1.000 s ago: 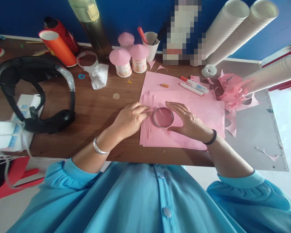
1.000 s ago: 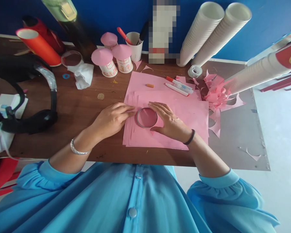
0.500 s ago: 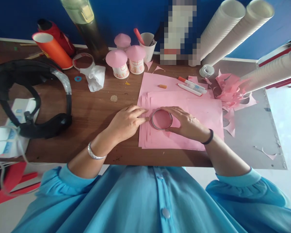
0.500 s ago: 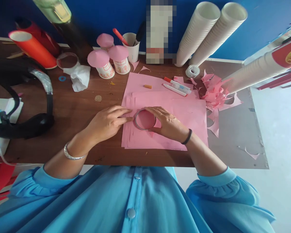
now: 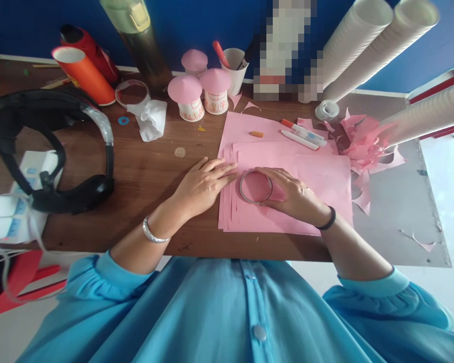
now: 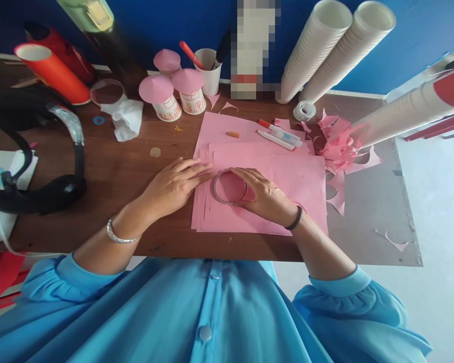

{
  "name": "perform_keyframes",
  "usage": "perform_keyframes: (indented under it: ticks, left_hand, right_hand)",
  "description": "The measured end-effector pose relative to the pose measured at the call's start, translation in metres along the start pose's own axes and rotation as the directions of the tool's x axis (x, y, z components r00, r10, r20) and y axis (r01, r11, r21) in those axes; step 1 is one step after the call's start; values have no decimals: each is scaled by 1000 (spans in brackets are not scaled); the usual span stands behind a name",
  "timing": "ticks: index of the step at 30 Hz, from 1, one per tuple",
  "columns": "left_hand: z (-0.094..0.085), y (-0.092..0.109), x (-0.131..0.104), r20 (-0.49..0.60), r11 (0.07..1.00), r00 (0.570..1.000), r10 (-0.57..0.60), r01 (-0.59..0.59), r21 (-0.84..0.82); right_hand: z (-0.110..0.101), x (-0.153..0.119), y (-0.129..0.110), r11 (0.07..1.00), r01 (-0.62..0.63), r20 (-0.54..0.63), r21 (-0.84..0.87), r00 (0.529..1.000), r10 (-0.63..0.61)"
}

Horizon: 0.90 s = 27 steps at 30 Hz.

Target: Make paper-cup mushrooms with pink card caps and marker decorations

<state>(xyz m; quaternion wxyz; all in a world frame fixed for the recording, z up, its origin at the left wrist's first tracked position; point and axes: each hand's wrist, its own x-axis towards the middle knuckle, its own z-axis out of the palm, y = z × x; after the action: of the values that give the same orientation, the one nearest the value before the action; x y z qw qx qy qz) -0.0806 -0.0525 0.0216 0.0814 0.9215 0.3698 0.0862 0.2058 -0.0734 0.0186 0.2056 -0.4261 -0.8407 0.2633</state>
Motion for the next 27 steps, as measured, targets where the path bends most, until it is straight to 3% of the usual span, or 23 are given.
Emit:
perform_keyframes:
  ticks: [6, 27]
  left_hand:
    - [2, -1, 3, 46, 998, 998, -43, 45, -47]
    - [3, -5, 3, 12, 997, 1000, -23, 24, -68]
  right_hand:
    - [4, -1, -1, 1000, 23, -46, 11, 999, -22]
    - [4, 0, 3, 999, 19, -11, 32, 1000, -18]
